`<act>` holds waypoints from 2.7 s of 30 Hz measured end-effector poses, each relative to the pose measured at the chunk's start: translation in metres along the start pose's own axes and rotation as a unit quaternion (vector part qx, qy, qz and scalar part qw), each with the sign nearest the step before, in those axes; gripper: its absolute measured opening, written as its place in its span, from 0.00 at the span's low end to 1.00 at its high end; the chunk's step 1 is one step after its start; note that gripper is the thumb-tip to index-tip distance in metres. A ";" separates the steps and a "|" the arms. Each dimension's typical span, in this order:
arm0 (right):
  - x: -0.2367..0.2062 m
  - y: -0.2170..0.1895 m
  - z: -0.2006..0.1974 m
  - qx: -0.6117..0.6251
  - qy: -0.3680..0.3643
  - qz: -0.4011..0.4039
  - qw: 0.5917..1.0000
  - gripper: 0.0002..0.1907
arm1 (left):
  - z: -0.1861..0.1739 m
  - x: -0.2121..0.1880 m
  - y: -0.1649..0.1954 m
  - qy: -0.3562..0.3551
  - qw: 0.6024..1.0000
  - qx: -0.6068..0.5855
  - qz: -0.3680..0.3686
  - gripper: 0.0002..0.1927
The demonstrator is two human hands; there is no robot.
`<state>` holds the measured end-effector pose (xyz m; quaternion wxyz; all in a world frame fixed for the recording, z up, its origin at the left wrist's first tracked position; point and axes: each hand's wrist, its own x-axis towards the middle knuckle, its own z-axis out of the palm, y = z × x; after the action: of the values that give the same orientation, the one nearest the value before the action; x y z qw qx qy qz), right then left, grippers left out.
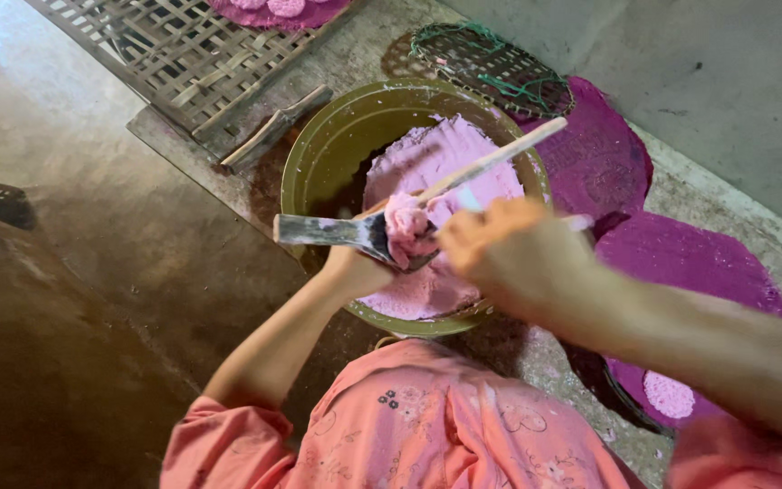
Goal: The person sits on the floor and fills a hand-held dough press with pink dough from a large bowl, then squeezes the press to extrude round dough discs onto round trays. They use a small cup and a stick to load and clear the press and place finished discs in rows on the trays.
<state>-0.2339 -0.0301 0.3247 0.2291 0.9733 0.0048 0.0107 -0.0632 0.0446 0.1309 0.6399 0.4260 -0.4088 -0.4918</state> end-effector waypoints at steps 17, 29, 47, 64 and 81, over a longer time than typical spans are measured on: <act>-0.021 -0.007 0.045 -0.056 -0.033 0.043 0.997 0.08 | -0.036 0.004 -0.015 0.138 0.904 0.371 0.164 0.30; -0.014 0.018 -0.011 0.118 -0.125 0.115 0.978 0.15 | -0.038 -0.001 0.007 0.170 0.707 0.656 0.203 0.29; 0.000 0.012 0.009 0.174 -0.107 0.068 0.977 0.12 | -0.020 -0.009 0.015 0.131 0.815 0.543 0.153 0.15; 0.022 -0.015 0.050 0.063 -0.062 -0.021 0.996 0.09 | -0.023 0.002 -0.011 0.092 0.799 0.554 0.214 0.22; -0.018 -0.078 0.186 0.606 0.172 0.221 0.745 0.24 | -0.049 0.031 0.005 0.295 0.692 0.645 0.134 0.36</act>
<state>-0.2482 -0.0429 0.1232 -0.4226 0.8628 -0.1653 0.2229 -0.0096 0.0217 0.1245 0.3542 0.7981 -0.4684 0.1344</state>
